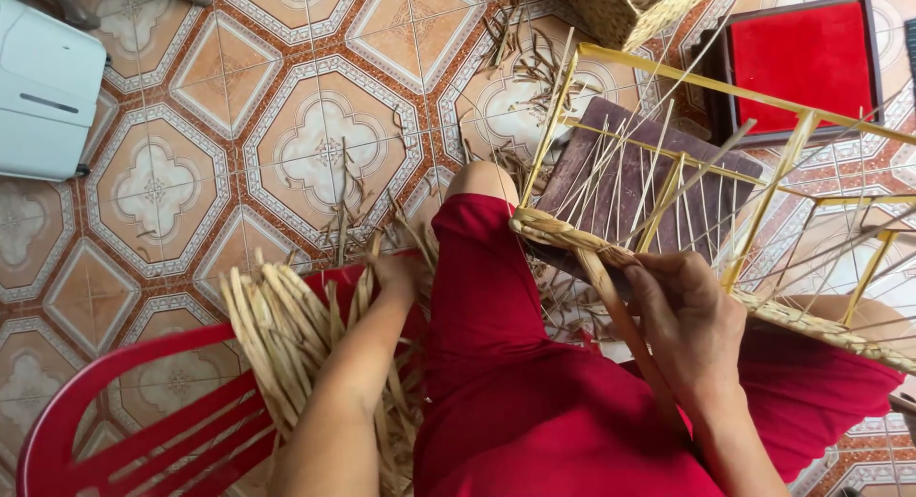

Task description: The person is weaving a rectangular basket from natural plant fibers on a metal frame.

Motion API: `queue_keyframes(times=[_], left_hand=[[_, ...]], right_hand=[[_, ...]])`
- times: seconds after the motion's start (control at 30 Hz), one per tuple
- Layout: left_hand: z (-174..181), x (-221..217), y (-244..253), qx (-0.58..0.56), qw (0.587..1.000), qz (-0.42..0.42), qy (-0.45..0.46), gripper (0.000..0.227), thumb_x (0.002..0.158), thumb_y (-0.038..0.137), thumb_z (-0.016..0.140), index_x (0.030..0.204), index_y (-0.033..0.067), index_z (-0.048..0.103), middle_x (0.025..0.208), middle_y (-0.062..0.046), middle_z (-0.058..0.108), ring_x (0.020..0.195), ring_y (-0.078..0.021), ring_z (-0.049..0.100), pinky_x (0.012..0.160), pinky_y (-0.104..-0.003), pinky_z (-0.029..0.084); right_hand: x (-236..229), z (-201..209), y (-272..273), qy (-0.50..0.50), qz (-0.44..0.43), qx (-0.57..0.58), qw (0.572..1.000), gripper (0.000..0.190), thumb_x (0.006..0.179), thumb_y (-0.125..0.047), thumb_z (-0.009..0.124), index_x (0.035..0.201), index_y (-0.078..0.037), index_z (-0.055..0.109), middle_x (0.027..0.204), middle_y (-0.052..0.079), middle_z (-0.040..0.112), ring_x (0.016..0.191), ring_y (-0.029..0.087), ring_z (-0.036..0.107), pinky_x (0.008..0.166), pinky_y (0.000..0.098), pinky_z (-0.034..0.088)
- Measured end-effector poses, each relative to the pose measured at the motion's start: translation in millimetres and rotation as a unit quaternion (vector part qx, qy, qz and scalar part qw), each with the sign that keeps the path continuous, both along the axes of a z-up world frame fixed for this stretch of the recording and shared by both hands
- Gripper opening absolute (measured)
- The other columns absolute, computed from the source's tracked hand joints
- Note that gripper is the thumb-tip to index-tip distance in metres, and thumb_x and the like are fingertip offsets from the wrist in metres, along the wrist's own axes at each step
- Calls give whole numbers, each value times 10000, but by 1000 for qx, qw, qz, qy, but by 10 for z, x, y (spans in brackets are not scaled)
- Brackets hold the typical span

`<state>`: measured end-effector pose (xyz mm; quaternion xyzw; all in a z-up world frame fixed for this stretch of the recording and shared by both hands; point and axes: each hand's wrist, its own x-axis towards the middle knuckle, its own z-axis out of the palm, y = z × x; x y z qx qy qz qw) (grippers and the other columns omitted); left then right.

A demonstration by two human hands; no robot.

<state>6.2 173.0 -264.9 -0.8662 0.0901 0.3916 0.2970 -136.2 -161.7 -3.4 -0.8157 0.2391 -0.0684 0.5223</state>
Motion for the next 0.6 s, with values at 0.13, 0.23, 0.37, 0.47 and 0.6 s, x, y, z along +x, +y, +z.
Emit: queue_keyframes(times=[0.13,0.23,0.37,0.47,0.6], left_hand=[[-54,101,-179,0,991,-135,5,424,1112,333,366,1251,158,726,1311,-21,703,1285,-267,600,1261,-706,147],[-1662,161,226,-94,990,-33,-101,448,1166,211,366,1116,147,807,1208,-81,796,1175,-278,693,1302,-609,286],[124,212,-308,-9,996,-90,17,307,1003,303,524,1133,138,749,1262,-147,680,1159,-366,620,1115,-698,323],[-52,337,-85,-121,985,-108,-56,267,979,245,565,1153,129,731,1164,-119,705,1079,-311,648,1024,-610,411],[1057,472,66,-392,887,173,-173,246,1014,239,567,1223,210,694,1033,-38,735,854,-234,666,766,-446,548]], right_hand=[[10,32,11,20,-10,65,998,128,973,-83,690,1071,-5,663,886,81,774,718,101,745,555,235,596],[-16,-24,-26,1,3,8,1000,127,987,-54,702,1088,15,669,932,102,775,786,114,738,633,236,580],[-57,-114,-58,-31,21,-20,999,116,1012,-32,702,1106,30,674,992,111,770,871,111,726,724,232,583],[-51,-105,-60,-47,26,-5,999,99,1041,-26,687,1112,39,663,1028,109,766,879,100,717,734,227,581],[-73,-45,-56,-40,23,10,999,105,1059,-29,657,1142,35,665,1014,91,760,816,85,710,683,220,573]])
